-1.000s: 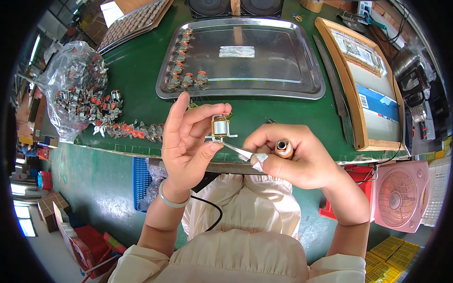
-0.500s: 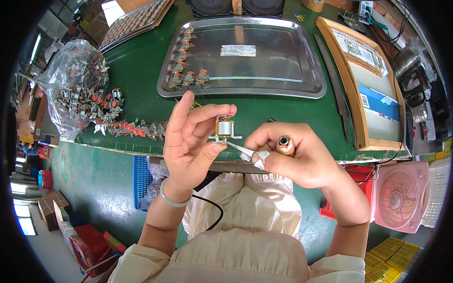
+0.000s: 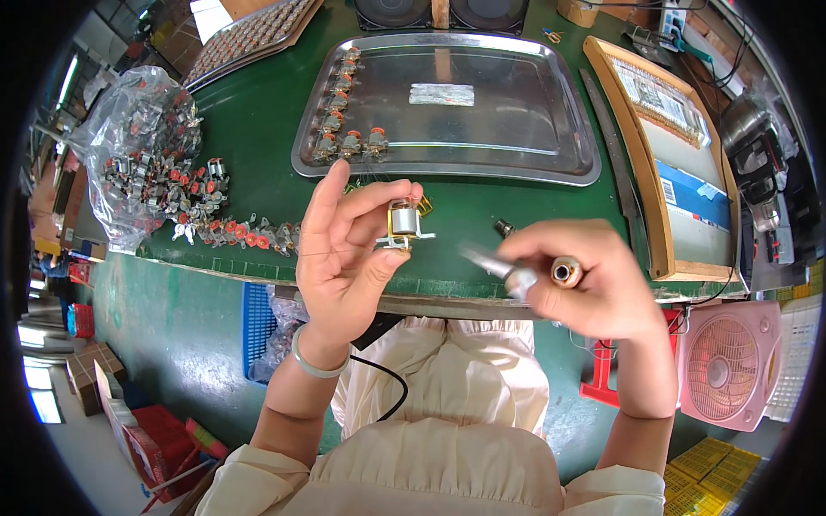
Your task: Assembling small electronic components like solenoids or switches using a manual screwdriver.
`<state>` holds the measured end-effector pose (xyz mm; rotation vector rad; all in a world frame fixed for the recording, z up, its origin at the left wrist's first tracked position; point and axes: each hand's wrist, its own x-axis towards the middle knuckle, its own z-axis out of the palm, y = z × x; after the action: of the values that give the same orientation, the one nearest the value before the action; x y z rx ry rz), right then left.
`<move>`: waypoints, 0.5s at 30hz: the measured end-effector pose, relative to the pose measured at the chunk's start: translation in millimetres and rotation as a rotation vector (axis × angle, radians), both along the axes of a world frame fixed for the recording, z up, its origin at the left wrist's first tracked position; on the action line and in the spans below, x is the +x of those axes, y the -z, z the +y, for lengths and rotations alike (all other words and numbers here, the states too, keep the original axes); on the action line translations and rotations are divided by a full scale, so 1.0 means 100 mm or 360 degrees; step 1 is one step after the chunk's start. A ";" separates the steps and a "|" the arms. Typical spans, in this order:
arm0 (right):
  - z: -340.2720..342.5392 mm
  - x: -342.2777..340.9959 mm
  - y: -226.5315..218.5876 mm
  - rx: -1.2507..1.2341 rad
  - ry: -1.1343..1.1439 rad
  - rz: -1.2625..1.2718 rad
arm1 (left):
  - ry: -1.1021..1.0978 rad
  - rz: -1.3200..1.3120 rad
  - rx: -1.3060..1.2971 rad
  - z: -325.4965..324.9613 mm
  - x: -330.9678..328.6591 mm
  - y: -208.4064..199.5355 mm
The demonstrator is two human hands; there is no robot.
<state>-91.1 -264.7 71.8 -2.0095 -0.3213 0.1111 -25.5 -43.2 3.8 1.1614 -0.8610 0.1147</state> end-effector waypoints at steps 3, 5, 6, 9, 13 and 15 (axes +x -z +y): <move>-0.19 0.09 0.05 -0.1006 0.0300 -0.0490 | -0.0020 0.0084 0.0045 0.00 -0.04 0.00; -0.23 0.15 0.09 -0.1450 0.0496 -0.0312 | 0.0020 0.0116 0.0068 -0.03 -0.06 0.00; -0.22 0.16 0.11 -0.1347 0.0495 -0.0502 | 0.0052 0.0127 0.0077 -0.05 -0.08 0.00; -0.02 0.12 0.09 -0.0994 0.0505 -0.0662 | 0.0088 0.0115 0.0188 -0.10 -0.13 0.01; 0.35 0.12 -0.01 -0.0499 0.0042 -0.0619 | 0.0029 0.0170 0.0093 -0.09 -0.16 0.01; 0.48 0.20 -0.02 -0.0505 -0.0013 -0.0790 | -0.0003 0.0186 0.0037 -0.02 -0.16 -0.01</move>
<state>-71.6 -216.5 73.7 -2.3360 -0.6585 -0.3591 -41.5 -45.4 4.3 1.1790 -0.7593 0.0382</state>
